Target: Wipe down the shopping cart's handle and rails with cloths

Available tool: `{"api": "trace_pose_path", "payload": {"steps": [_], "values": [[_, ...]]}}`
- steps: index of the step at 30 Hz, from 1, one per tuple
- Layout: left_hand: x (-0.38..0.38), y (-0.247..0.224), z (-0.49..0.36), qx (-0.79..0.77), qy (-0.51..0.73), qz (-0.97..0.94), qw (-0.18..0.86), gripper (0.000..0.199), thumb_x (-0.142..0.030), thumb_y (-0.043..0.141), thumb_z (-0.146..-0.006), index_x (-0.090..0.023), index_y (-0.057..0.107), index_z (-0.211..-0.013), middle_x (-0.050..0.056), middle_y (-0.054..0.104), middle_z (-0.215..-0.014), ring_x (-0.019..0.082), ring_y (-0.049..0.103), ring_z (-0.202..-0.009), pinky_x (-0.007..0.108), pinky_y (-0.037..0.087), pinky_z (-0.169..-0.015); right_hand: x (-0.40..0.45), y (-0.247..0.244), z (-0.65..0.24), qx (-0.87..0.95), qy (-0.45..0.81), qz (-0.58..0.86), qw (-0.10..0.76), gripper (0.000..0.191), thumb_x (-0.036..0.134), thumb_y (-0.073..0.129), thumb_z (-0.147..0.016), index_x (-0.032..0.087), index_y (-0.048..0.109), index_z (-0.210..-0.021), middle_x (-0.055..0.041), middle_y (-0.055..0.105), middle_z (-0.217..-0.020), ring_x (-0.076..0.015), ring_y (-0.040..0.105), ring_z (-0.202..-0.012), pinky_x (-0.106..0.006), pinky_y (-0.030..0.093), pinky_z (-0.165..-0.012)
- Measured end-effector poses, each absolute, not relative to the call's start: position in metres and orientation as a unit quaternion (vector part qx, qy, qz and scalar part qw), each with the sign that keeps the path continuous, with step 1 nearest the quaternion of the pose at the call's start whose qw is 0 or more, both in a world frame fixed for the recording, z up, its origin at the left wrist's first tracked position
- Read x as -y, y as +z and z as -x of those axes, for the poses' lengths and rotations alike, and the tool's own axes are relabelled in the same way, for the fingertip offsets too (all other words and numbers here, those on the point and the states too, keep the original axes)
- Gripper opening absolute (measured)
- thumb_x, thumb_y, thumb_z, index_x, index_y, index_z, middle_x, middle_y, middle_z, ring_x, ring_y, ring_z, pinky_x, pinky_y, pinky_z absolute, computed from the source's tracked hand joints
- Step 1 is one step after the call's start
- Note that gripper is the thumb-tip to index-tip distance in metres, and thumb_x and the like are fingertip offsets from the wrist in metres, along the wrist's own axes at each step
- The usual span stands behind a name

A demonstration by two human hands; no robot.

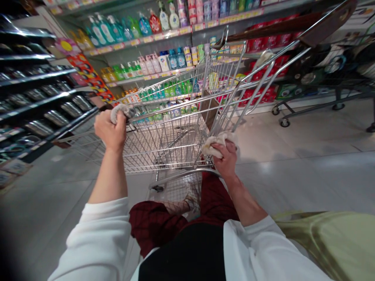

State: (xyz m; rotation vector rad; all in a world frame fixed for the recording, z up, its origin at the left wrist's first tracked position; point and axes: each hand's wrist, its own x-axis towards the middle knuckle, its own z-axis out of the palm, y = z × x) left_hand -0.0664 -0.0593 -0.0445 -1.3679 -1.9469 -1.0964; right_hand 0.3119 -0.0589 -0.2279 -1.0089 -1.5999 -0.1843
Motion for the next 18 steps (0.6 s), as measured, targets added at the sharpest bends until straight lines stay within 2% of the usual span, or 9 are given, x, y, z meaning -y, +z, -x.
{"api": "trace_pose_path", "payload": {"steps": [3, 6, 11, 18], "values": [[0.060, -0.043, 0.066, 0.723, -0.398, 0.500, 0.261, 0.026, -0.039, 0.047, -0.098, -0.022, 0.062, -0.086, 0.009, 0.066, -0.096, 0.027, 0.060, -0.105, 0.041, 0.043, -0.092, 0.057, -0.184, -0.298, 0.665, -0.134, 0.422, 0.601, 0.026, 0.036, 0.061, -0.092, 0.025, 0.075, -0.111, -0.0101, 0.066, -0.124, -0.0286, 0.053, -0.128, -0.048, 0.042, -0.112], [0.061, -0.042, 0.064, 0.726, -0.392, 0.501, 0.260, 0.025, -0.039, 0.048, -0.098, -0.022, 0.063, -0.087, 0.009, 0.066, -0.097, 0.027, 0.060, -0.105, 0.040, 0.044, -0.092, 0.048, -0.181, -0.273, 0.721, -0.130, 0.437, 0.522, 0.035, 0.034, 0.062, -0.091, 0.026, 0.074, -0.123, -0.0109, 0.062, -0.133, -0.0303, 0.048, -0.134, -0.048, 0.039, -0.115], [0.063, -0.040, 0.062, 0.730, -0.385, 0.505, 0.251, 0.025, -0.039, 0.050, -0.097, -0.021, 0.063, -0.087, 0.009, 0.066, -0.096, 0.027, 0.059, -0.105, 0.039, 0.042, -0.093, 0.046, -0.247, -0.245, 0.779, -0.090, 0.480, 0.393, 0.043, 0.017, 0.062, -0.087, 0.031, 0.076, -0.125, -0.0102, 0.067, -0.132, -0.0295, 0.053, -0.129, -0.043, 0.043, -0.108], [0.063, -0.041, 0.062, 0.730, -0.385, 0.506, 0.253, 0.027, -0.039, 0.048, -0.098, -0.020, 0.065, -0.090, 0.010, 0.065, -0.098, 0.028, 0.058, -0.106, 0.040, 0.040, -0.091, 0.063, -0.313, -0.242, 0.854, -0.006, 0.453, 0.255, 0.051, 0.009, 0.054, -0.091, 0.034, 0.072, -0.131, -0.0058, 0.067, -0.140, -0.0226, 0.057, -0.122, -0.039, 0.043, -0.104]]}}
